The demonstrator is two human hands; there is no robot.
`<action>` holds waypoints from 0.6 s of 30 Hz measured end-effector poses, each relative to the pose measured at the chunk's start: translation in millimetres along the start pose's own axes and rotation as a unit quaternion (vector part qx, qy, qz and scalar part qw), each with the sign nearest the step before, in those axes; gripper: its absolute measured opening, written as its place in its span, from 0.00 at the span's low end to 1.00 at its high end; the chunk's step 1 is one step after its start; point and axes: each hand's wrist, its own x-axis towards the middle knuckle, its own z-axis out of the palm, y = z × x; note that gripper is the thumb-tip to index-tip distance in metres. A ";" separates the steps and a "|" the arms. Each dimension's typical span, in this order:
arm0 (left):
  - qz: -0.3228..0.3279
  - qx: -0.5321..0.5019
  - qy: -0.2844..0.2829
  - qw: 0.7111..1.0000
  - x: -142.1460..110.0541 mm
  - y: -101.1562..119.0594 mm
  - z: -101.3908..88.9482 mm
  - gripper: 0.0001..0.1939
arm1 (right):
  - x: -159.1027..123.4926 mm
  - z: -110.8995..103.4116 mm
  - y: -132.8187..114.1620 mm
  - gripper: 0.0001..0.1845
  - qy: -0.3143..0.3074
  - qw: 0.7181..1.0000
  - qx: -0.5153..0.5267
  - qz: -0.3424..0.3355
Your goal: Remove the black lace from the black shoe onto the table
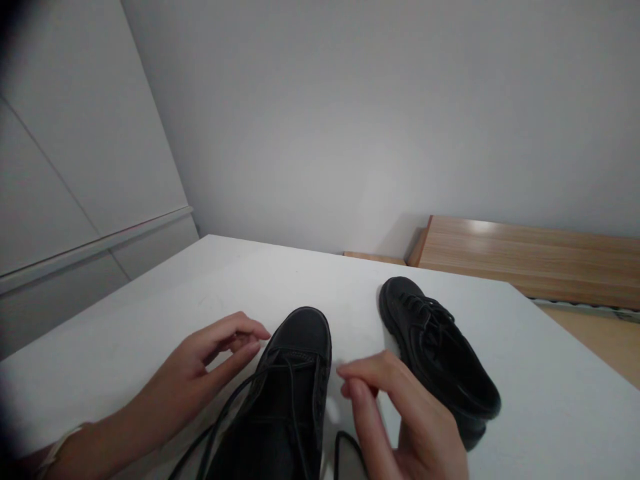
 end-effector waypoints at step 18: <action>0.031 0.012 -0.001 0.999 -1.1 -15.7 11.9 0.06 | -1.9 31.2 26.8 0.07 -0.079 0.994 0.000 0.069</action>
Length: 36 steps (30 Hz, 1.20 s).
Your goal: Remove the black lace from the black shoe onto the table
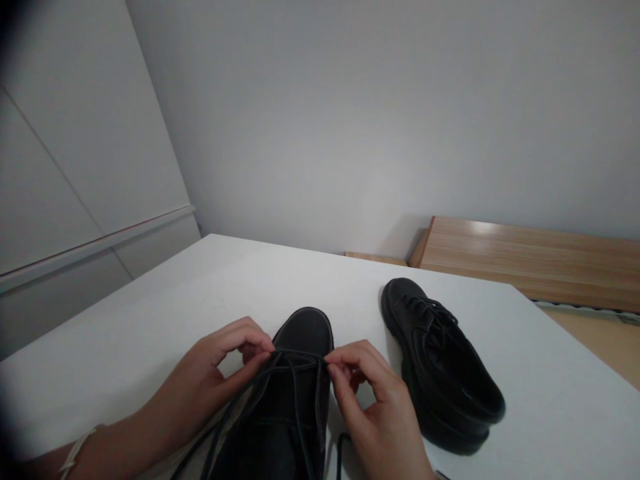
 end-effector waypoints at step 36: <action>0.022 0.037 -0.017 0.999 2.0 11.2 -14.2 0.07 | 5.1 -13.8 3.8 0.07 0.012 1.000 -0.005 -0.010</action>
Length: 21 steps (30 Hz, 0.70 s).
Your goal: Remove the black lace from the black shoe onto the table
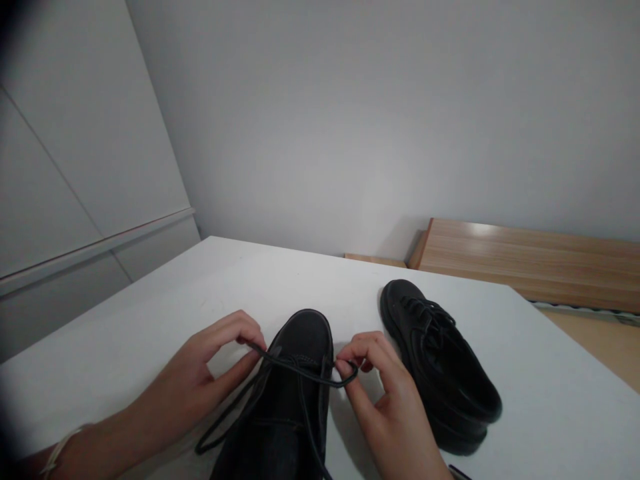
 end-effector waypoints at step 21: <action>-0.009 0.036 -0.024 0.999 1.4 -5.8 -0.3 0.06 | -0.8 -4.6 -5.0 0.03 -0.046 0.998 -0.033 -0.006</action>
